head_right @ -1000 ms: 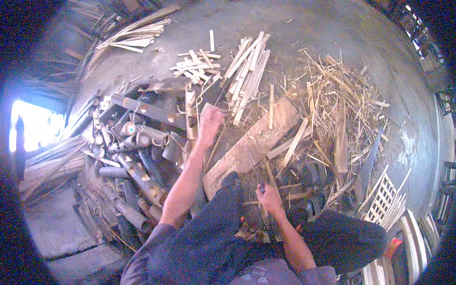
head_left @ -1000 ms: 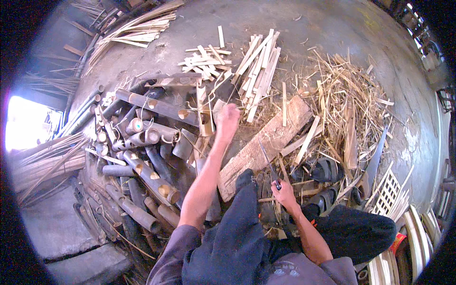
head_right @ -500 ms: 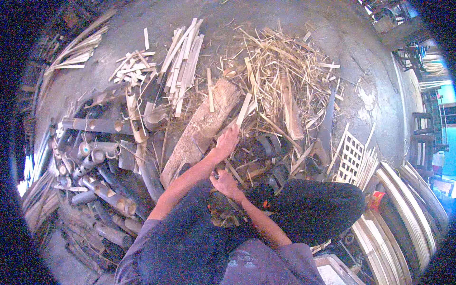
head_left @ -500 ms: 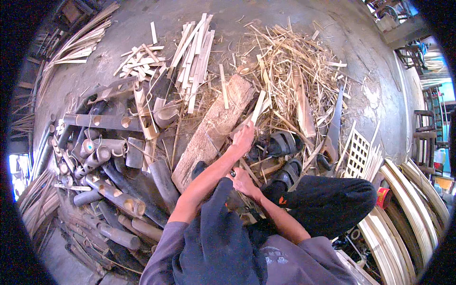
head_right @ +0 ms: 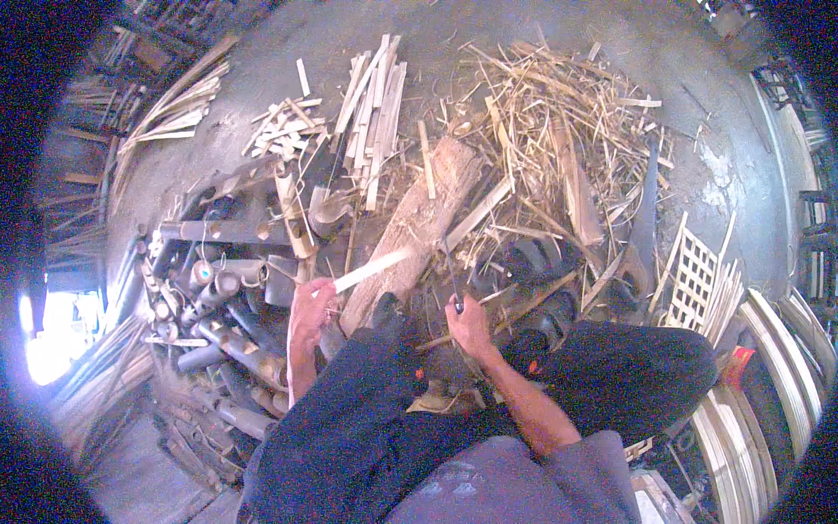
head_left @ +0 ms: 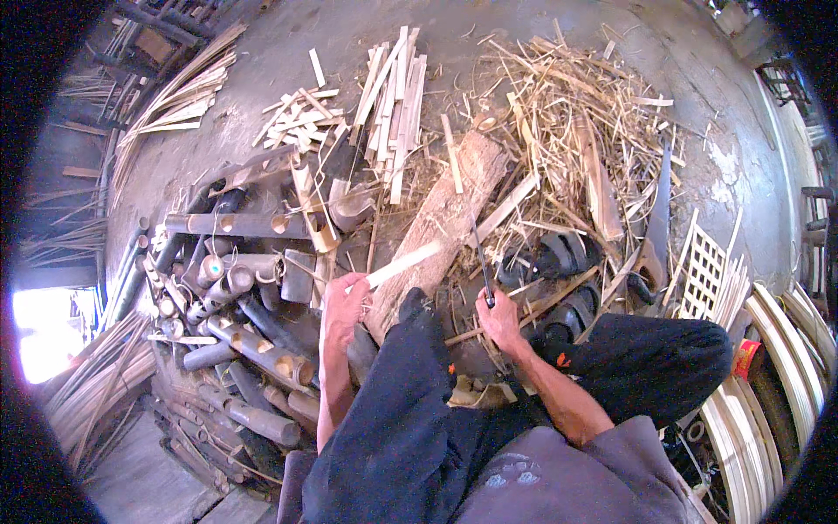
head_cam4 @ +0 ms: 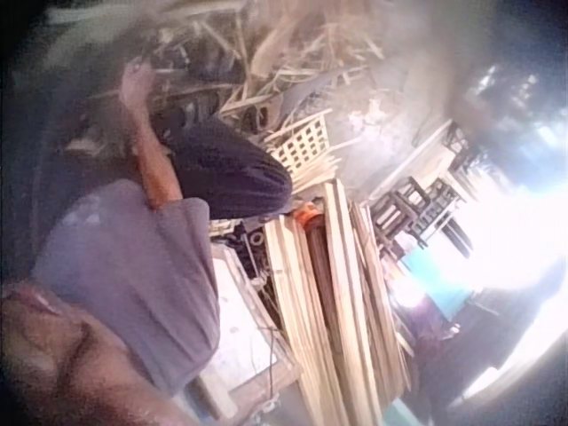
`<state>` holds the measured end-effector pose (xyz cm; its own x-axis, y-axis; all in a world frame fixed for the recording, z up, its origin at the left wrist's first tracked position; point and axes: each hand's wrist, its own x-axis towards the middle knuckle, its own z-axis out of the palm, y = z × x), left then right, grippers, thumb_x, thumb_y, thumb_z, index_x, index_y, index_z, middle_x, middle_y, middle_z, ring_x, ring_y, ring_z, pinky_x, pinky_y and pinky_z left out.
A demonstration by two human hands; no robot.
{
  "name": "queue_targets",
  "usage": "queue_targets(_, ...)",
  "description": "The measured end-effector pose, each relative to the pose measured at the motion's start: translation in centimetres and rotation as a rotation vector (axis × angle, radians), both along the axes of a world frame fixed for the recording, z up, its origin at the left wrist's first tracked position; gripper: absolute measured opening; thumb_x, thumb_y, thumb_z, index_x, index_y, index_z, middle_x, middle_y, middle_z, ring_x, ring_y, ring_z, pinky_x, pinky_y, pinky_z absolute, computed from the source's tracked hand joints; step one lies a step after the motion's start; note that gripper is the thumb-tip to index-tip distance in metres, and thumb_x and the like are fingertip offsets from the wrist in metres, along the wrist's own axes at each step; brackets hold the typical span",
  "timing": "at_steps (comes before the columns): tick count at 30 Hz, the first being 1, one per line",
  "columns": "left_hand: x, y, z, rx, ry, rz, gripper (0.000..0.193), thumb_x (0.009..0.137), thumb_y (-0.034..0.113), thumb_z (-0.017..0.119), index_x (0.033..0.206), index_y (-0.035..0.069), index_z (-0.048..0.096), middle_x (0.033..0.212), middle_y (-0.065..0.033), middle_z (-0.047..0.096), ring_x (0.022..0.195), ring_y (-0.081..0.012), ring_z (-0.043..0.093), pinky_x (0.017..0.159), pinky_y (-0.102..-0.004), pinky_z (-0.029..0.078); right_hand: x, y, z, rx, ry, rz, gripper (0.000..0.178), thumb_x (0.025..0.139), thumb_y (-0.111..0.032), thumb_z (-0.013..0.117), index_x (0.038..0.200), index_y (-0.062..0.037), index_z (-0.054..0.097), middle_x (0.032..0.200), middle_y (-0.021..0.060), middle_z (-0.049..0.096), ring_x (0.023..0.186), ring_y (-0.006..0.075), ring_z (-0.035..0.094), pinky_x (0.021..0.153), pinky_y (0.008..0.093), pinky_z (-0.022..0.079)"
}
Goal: The person sits on the floor and uses a knife to split a piece of bamboo into thin strips. The person repeatedly positions the bamboo, slices it, and separates the resulting strips.
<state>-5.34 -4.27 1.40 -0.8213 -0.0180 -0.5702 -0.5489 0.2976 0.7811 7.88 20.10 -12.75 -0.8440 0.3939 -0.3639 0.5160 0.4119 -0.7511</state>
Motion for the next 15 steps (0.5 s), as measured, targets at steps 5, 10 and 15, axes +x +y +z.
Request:
queue_targets(5, 1.1, 0.0, -0.7, -0.111, 0.043, -0.022, 0.021, 0.083, 0.018, 0.059, 0.086, 0.0, 0.068, 0.056, -0.0009, 0.055, 0.045, -0.0073, 0.048, 0.04, -0.0226, 0.035, -0.3, -2.3, 4.3, 0.104, 0.113, 0.517, 0.031, 0.085, -0.03, 0.058, 0.104, -0.0047, 0.06, 0.079, 0.0226, 0.064, 0.075, 0.0414, 0.063, 0.065, 0.0477, 0.049)
queue_targets(10, 1.0, 1.1, -1.4, -0.254, 0.203, -0.106, 0.023, 0.084, 0.016, 0.056, 0.082, -0.004, 0.067, 0.055, -0.005, 0.058, 0.044, -0.0097, 0.053, 0.041, -0.0261, 0.039, -0.6, -2.5, 4.2, 0.032, -0.06, 0.442, 0.028, 0.085, -0.03, 0.057, 0.101, -0.0069, 0.06, 0.079, 0.023, 0.064, 0.078, 0.0423, 0.063, 0.068, 0.0492, 0.049)
queue_targets(15, 0.7, 1.3, -0.3, -0.092, 0.058, -0.042, 0.023, 0.087, 0.012, 0.053, 0.095, -0.008, 0.063, 0.061, -0.0113, 0.062, 0.046, -0.0134, 0.058, 0.041, -0.0267, 0.045, -0.9, -2.2, 5.2, 0.07, -0.101, 0.486, 0.027, 0.086, -0.03, 0.056, 0.098, -0.0061, 0.06, 0.077, 0.0224, 0.064, 0.078, 0.0426, 0.062, 0.068, 0.0503, 0.049)
